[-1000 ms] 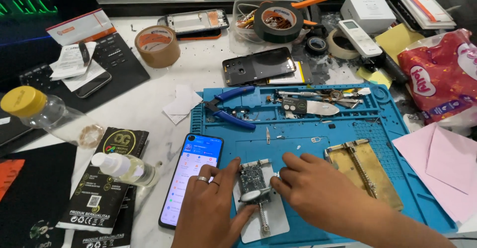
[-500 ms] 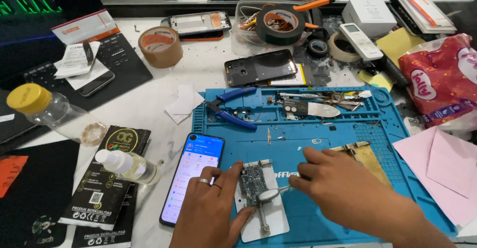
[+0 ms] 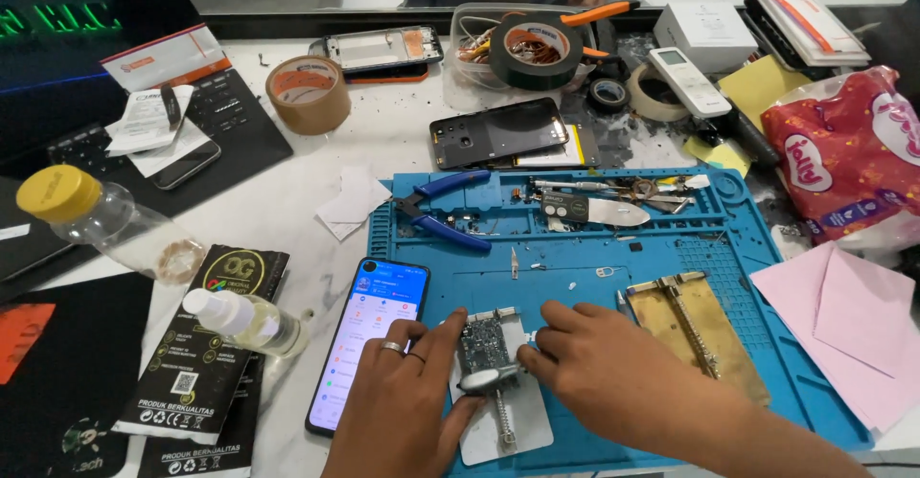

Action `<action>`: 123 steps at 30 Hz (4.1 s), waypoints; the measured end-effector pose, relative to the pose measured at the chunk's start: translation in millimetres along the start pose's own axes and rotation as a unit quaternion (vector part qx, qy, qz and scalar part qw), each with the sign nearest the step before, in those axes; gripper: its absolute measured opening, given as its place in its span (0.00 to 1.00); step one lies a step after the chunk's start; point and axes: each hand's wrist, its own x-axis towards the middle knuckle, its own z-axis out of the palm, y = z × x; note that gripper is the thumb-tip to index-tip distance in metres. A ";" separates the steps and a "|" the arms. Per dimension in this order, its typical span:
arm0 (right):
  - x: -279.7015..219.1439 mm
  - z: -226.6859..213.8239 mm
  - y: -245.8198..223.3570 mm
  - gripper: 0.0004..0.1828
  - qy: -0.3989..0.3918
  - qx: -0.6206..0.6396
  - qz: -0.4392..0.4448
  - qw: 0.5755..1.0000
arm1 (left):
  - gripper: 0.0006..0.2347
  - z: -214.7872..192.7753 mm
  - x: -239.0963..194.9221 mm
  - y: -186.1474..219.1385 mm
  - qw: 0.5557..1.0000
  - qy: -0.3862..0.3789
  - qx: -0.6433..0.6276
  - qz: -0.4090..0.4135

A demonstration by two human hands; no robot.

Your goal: The person cleans a small circuit board mounted on a blue work mat using a cotton swab. They repeatedly wipe the surface of the board and its components while occasionally interacting with a smartphone placed nearby.

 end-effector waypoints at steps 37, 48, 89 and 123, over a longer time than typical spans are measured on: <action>-7.8 -14.1 21.7 0.14 0.039 -0.059 0.099 0.993 | 0.19 115.1 -34.5 11.6 0.954 0.208 -0.011 -0.217; 1.1 -11.3 15.3 0.14 0.067 -0.039 0.019 0.997 | 0.13 80.5 -27.7 24.6 0.954 0.291 0.049 -0.055; 6.7 -18.8 26.4 0.26 0.056 -0.019 0.018 0.998 | 0.16 1.5 -86.9 -16.8 0.905 0.398 -0.035 -0.147; 3.1 -15.1 28.1 0.36 -0.071 0.070 0.064 0.993 | 0.12 -3.7 -95.9 -20.8 0.867 0.462 -0.168 -0.077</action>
